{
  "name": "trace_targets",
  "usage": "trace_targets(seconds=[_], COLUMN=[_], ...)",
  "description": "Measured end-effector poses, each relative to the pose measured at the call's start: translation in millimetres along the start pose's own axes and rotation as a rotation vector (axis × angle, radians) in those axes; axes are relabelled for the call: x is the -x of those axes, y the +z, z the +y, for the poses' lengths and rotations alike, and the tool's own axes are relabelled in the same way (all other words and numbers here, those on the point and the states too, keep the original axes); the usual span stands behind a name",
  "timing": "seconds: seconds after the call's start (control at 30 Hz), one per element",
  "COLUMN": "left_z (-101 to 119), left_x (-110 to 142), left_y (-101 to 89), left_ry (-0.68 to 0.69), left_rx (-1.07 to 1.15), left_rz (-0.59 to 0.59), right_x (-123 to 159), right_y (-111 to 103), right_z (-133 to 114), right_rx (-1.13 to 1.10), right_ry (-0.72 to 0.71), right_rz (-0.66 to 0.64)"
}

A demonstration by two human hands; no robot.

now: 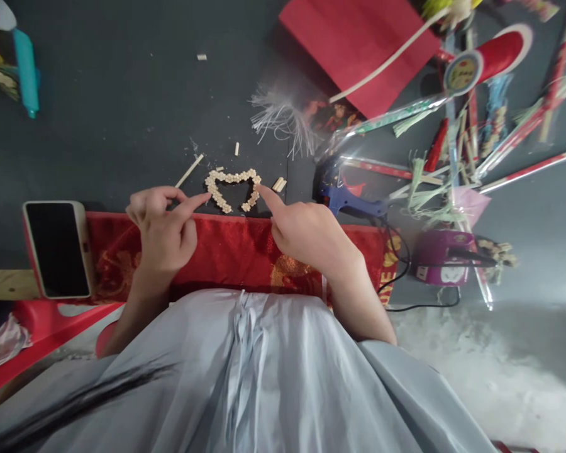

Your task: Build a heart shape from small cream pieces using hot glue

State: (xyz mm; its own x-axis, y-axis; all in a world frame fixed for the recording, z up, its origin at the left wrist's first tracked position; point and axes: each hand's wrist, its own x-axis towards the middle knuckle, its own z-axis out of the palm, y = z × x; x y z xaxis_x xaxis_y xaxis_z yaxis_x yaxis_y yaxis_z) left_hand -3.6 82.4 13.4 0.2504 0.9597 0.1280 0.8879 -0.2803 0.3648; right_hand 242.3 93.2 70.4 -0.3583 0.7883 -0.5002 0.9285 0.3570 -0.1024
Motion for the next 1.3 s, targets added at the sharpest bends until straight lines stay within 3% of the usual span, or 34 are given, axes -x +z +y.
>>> trace_targets(seconds=[0.5,0.7,1.3], left_z=[8,8,11], left_x=[10,11,12], left_y=[0.8,1.8,-1.0], left_ry=[0.032,0.085,0.079], left_rx=[0.026,-0.024,-0.029], left_rz=[-0.016,0.042,-0.024], right_x=[9,12,10], right_y=[13,16,22], right_z=[-6,-7,-10], right_rx=[-0.036,-0.047,-0.046], right_ry=[-0.035,-0.056,-0.048], right_rz=[0.019,0.03,0.016])
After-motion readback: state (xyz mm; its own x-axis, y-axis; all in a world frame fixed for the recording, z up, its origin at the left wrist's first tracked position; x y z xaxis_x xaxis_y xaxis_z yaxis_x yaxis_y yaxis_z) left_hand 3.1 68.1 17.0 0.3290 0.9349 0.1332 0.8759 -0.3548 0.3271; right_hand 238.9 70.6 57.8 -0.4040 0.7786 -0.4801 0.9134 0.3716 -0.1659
